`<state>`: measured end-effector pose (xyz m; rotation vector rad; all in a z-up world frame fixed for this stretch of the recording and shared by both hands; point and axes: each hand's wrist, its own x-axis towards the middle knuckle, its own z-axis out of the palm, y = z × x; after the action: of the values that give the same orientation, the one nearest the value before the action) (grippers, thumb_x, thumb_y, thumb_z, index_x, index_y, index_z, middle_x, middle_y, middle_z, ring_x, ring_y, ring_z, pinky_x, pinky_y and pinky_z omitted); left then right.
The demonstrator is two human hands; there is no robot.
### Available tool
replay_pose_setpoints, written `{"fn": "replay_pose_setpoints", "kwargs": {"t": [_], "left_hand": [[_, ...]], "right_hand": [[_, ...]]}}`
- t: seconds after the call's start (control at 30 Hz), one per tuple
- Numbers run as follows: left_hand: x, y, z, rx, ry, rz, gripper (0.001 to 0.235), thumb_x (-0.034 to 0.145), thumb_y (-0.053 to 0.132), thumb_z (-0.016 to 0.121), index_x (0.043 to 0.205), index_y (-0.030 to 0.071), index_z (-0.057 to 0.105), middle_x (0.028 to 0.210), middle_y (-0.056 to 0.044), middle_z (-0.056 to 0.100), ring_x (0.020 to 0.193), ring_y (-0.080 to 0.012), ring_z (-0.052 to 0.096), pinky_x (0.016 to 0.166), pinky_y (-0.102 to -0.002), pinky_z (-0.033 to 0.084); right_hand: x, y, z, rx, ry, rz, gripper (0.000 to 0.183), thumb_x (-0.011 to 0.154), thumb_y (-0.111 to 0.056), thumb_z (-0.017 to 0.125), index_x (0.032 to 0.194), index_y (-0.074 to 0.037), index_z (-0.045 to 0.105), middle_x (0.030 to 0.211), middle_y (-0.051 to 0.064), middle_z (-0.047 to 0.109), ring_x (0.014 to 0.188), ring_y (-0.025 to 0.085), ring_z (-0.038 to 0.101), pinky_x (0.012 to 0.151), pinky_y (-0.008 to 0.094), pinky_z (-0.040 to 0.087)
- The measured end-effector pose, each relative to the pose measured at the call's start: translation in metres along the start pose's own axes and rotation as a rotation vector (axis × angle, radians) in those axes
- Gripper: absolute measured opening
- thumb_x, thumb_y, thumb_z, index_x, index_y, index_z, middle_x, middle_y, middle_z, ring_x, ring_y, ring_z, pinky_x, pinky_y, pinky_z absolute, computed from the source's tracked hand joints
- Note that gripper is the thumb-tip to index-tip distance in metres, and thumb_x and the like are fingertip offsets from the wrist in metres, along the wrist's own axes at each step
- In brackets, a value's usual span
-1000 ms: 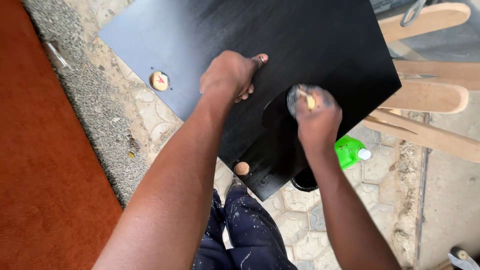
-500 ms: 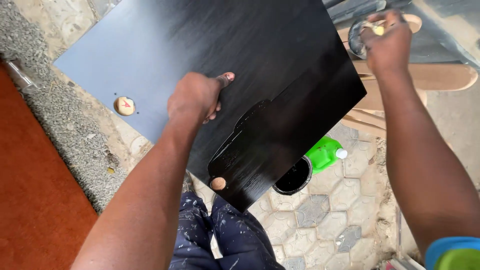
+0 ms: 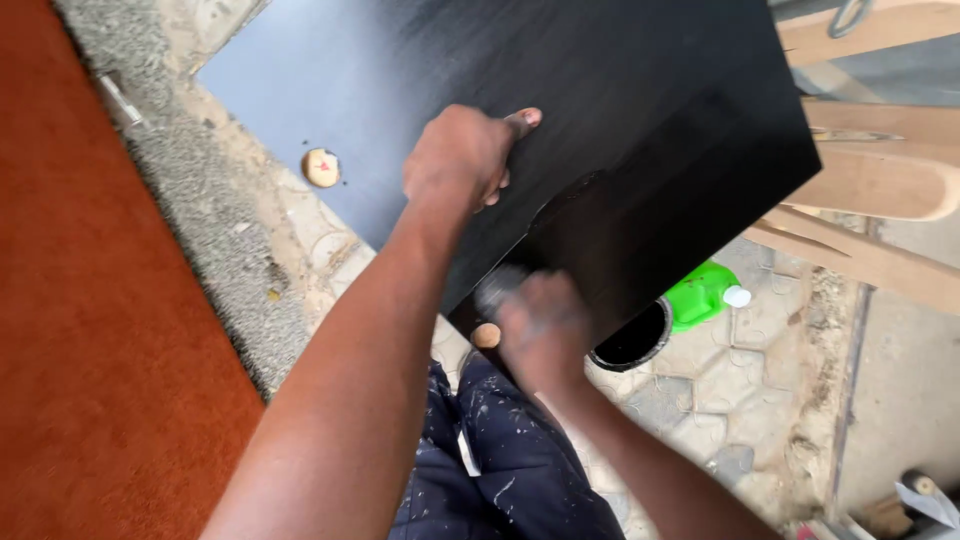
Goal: The person paints a rectangular wooden board black using a paintbrush. They repeatedly dip the brush into a paint can and apply the paint to the board's surface, covering it completely.
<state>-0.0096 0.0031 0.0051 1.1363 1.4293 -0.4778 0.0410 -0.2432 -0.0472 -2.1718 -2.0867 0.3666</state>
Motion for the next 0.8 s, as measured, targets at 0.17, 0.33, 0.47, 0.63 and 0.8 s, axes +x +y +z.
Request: {"fn": "replay_pose_setpoints", "kwargs": {"t": [0.17, 0.33, 0.47, 0.63, 0.8], "left_hand": [[-0.002, -0.002, 0.004, 0.072, -0.001, 0.057, 0.077, 0.097, 0.075, 0.041, 0.057, 0.013, 0.06, 0.053, -0.001, 0.064, 0.053, -0.0177, 0.066, 0.078, -0.033, 0.051], [-0.001, 0.006, 0.004, 0.031, 0.025, -0.016, 0.078, 0.1, 0.071, 0.031, 0.055, 0.014, 0.06, 0.053, -0.001, 0.065, 0.053, -0.0196, 0.067, 0.084, -0.033, 0.051], [0.002, 0.007, 0.003, 0.016, 0.002, -0.033, 0.079, 0.099, 0.071, 0.031, 0.056, 0.012, 0.063, 0.055, -0.003, 0.068, 0.056, -0.0194, 0.069, 0.084, -0.033, 0.051], [-0.002, 0.01, 0.004, 0.013, -0.008, -0.058, 0.079, 0.098, 0.073, 0.032, 0.058, 0.012, 0.062, 0.056, -0.003, 0.067, 0.053, -0.0222, 0.066, 0.083, -0.034, 0.05], [0.015, 0.003, 0.014, -0.008, 0.033, 0.01, 0.072, 0.094, 0.069, 0.043, 0.062, 0.012, 0.073, 0.054, -0.007, 0.068, 0.064, -0.0285, 0.077, 0.076, -0.04, 0.06]], "right_hand": [[0.103, 0.277, -0.034, -0.199, 0.374, 0.439, 0.034, 0.113, -0.036, 0.066, 0.108, -0.002, 0.07, 0.096, 0.023, 0.067, 0.086, 0.044, 0.066, 0.069, 0.056, 0.052], [0.133, 0.335, -0.052, 0.365, 0.352, 0.417, 0.021, 0.095, 0.0, 0.081, 0.102, -0.007, 0.063, 0.096, 0.0, 0.063, 0.089, 0.014, 0.06, 0.077, 0.033, 0.054], [0.072, 0.06, -0.057, 0.369, 0.224, 0.513, 0.026, 0.082, -0.006, 0.077, 0.103, -0.005, 0.062, 0.09, 0.011, 0.069, 0.077, 0.026, 0.066, 0.068, 0.041, 0.052], [0.003, -0.064, -0.009, 0.221, 0.016, -0.067, 0.017, 0.069, -0.004, 0.063, 0.083, -0.012, 0.061, 0.077, 0.008, 0.057, 0.072, 0.033, 0.054, 0.057, 0.046, 0.043], [0.088, 0.108, -0.02, -0.248, -0.513, 0.3, 0.015, 0.073, -0.023, 0.083, 0.081, -0.012, 0.077, 0.083, 0.01, 0.068, 0.087, 0.029, 0.065, 0.077, 0.039, 0.057]]}}
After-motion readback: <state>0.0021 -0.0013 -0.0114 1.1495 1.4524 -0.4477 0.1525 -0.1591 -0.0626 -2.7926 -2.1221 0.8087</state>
